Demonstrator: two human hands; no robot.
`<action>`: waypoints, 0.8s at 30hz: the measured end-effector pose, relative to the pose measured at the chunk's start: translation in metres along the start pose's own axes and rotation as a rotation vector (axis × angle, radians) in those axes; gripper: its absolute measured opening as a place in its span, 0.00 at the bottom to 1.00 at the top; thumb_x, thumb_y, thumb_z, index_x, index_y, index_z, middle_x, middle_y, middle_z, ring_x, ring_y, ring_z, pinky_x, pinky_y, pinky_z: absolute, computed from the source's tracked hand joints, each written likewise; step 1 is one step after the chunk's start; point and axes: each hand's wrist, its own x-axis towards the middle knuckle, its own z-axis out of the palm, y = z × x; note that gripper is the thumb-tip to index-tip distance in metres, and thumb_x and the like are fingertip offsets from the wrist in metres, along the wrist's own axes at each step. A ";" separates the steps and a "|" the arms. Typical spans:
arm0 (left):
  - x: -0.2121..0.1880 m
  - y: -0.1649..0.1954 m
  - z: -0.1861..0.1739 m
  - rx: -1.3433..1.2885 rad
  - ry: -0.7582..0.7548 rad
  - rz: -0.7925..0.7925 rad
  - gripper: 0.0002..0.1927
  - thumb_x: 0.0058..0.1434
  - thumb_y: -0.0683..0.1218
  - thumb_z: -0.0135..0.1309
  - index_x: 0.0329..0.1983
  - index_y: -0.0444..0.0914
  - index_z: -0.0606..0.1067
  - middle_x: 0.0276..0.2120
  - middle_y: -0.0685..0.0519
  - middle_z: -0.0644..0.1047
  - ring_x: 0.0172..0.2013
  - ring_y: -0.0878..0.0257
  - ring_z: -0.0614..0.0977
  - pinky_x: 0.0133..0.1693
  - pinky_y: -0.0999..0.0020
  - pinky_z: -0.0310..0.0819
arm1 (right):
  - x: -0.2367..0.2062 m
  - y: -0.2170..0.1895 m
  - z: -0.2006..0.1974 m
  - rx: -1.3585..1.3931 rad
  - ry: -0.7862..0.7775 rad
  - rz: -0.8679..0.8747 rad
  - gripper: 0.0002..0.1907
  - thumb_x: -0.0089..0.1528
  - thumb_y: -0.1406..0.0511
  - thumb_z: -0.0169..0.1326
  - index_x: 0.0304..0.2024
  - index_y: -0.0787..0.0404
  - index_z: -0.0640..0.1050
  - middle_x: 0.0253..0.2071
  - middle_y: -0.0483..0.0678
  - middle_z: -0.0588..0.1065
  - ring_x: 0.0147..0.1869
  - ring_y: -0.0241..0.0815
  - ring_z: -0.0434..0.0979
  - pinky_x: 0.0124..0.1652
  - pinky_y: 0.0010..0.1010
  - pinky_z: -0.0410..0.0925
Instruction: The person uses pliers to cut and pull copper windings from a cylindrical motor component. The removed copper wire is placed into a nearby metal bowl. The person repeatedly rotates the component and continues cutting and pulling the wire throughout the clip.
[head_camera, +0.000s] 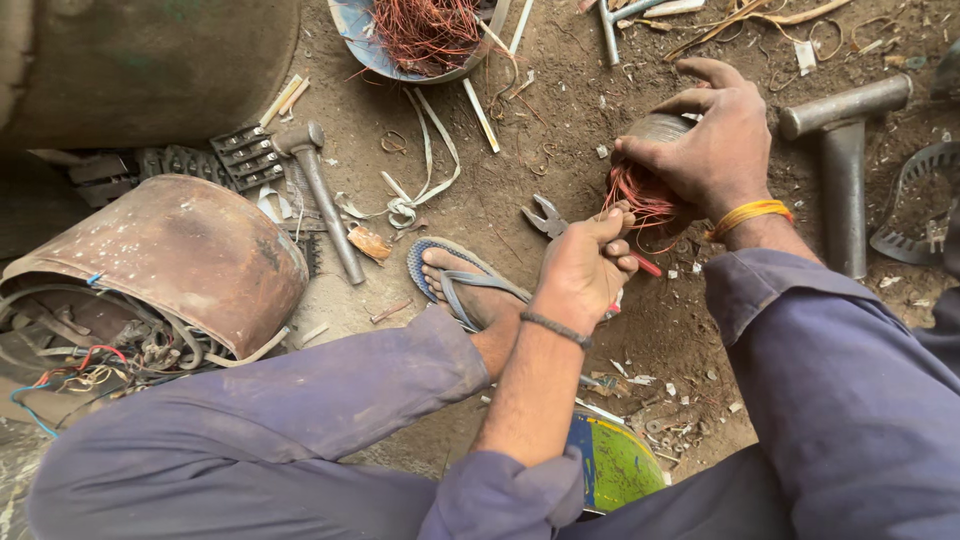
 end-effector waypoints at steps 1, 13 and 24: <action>-0.004 0.000 0.000 0.002 -0.059 -0.020 0.05 0.68 0.44 0.51 0.42 0.39 0.76 0.34 0.59 0.75 0.27 0.71 0.67 0.32 0.73 0.62 | 0.000 0.000 0.000 -0.005 0.005 -0.010 0.23 0.51 0.52 0.75 0.38 0.61 0.86 0.66 0.50 0.75 0.66 0.54 0.71 0.62 0.43 0.66; -0.034 0.019 0.044 0.034 -0.083 -0.018 0.19 0.72 0.60 0.45 0.42 0.41 0.75 0.23 0.63 0.65 0.23 0.71 0.61 0.28 0.73 0.58 | 0.000 0.003 0.001 0.005 0.004 0.002 0.23 0.52 0.52 0.74 0.38 0.62 0.85 0.65 0.51 0.75 0.65 0.54 0.72 0.60 0.42 0.67; -0.031 -0.003 0.065 0.142 0.083 0.166 0.21 0.72 0.59 0.45 0.25 0.48 0.62 0.19 0.64 0.56 0.19 0.72 0.56 0.22 0.73 0.52 | 0.002 0.000 -0.001 -0.012 0.041 -0.025 0.22 0.50 0.53 0.75 0.37 0.62 0.86 0.64 0.50 0.76 0.63 0.56 0.73 0.61 0.43 0.66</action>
